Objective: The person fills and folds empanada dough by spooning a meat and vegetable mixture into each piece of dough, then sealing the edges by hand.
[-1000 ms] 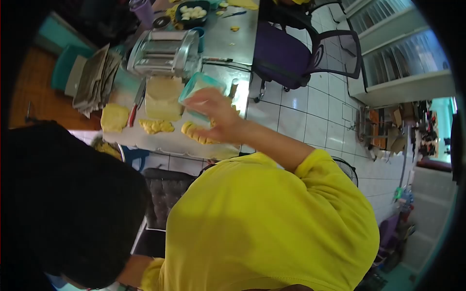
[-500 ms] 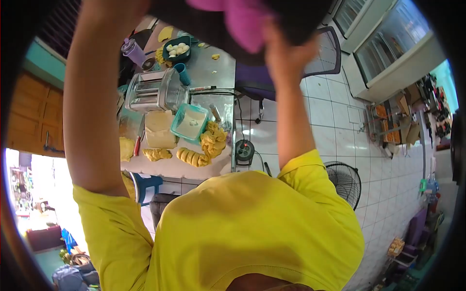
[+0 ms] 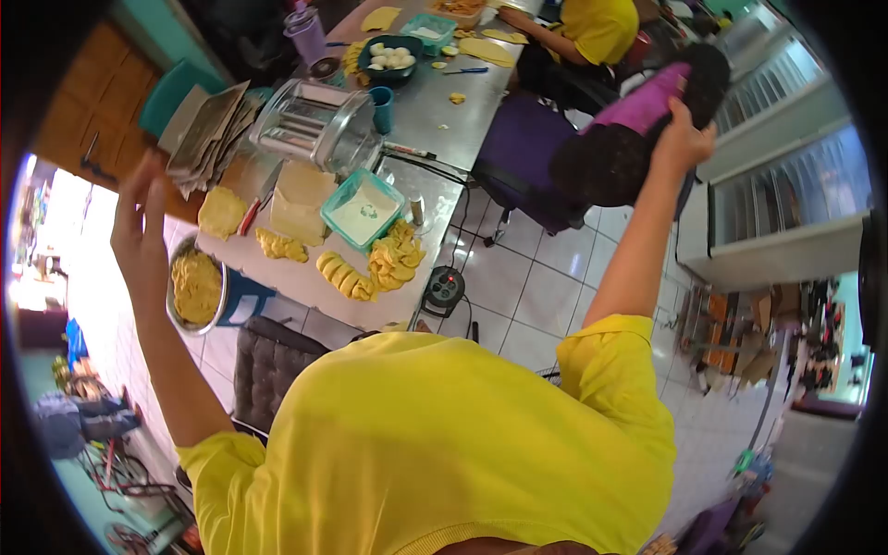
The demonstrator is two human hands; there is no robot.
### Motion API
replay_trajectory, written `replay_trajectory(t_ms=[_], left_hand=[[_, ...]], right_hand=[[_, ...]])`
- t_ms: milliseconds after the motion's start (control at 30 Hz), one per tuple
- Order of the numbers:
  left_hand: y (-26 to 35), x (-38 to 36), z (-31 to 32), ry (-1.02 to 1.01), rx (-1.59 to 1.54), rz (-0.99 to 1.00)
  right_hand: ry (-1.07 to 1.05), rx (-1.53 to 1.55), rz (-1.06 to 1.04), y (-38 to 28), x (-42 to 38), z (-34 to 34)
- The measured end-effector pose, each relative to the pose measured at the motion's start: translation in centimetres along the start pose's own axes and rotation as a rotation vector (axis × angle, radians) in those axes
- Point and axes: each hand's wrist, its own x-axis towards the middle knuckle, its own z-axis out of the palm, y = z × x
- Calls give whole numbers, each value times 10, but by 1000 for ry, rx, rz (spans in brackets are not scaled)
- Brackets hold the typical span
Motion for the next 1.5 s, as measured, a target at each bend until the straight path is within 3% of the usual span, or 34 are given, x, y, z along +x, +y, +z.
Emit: replay_trajectory(t_ms=[33,100,167,233,300,333,367,400,433,467,533,567,600,633,667,700,733,767,833,900,1033,1133,1200,1233,1333,1400,1500], left_hand=[[-37,-18,-15,8,99,-154],[-90,-64,-40,77,130,-271],[-124,-114,-59,124,197,-417],[-171,-163,-73,156,228,-578],[-180,-197,-72,155,295,-522],[-190,-213,-73,100,288,-596],[-198,-228,-74,46,278,-670],[-199,-241,-74,-32,291,-731],[-196,-251,-73,-114,303,-790],[-191,-261,-69,-179,291,-867],[-211,-298,-64,-327,290,-931],[-229,-319,-64,-408,299,-915],[-223,-320,-64,-494,281,-955],[-212,-316,-55,-579,260,-985],[-207,-311,-49,-632,251,-1045],[-208,-305,-44,-685,239,-1096],[-221,-306,-40,-720,271,-1040],[-233,-301,-36,-778,288,-1021],[-252,-283,-27,-821,348,-978],[-281,-267,-18,-821,332,-956],[-390,-254,19,-861,287,-818],[-450,-218,46,-1209,518,-634],[-504,-218,61,-1433,650,-535],[-530,-213,72,-1536,692,-507],[-563,-209,93,-1753,661,-452],[-583,-221,111,-1878,643,-156],[-584,-239,132,-1920,637,-62]], right_hand=[[13,-35,-7,21,11,2],[148,-90,121,23,24,7],[330,80,151,67,44,11],[409,97,440,94,48,8],[433,-115,641,143,29,-4],[424,-349,772,145,7,-10],[236,-469,884,186,-13,-31],[199,-555,868,168,-48,-37],[175,-361,962,253,-74,-59],[31,-487,934,242,-111,-70],[-435,-671,938,300,-162,-93],[-452,-803,731,283,-204,-93],[-582,-834,692,225,-235,-90],[-631,-822,576,237,-277,-106],[-733,-820,694,208,-306,-114],[-819,-784,650,192,-340,-131],[-963,-724,775,250,-390,-173],[-1086,-700,813,246,-419,-200],[-1277,-779,1321,141,-413,-195],[-1350,-730,1431,105,-421,-213],[-1182,-783,1494,70,-438,-240],[-914,-807,1495,28,-454,-220],[-616,-642,1311,9,-481,-202],[-566,-645,1301,-5,-497,-182],[-619,-645,1222,-68,-519,-139],[-612,-695,1291,-103,-533,-94],[-540,-747,1316,-116,-545,-65]])
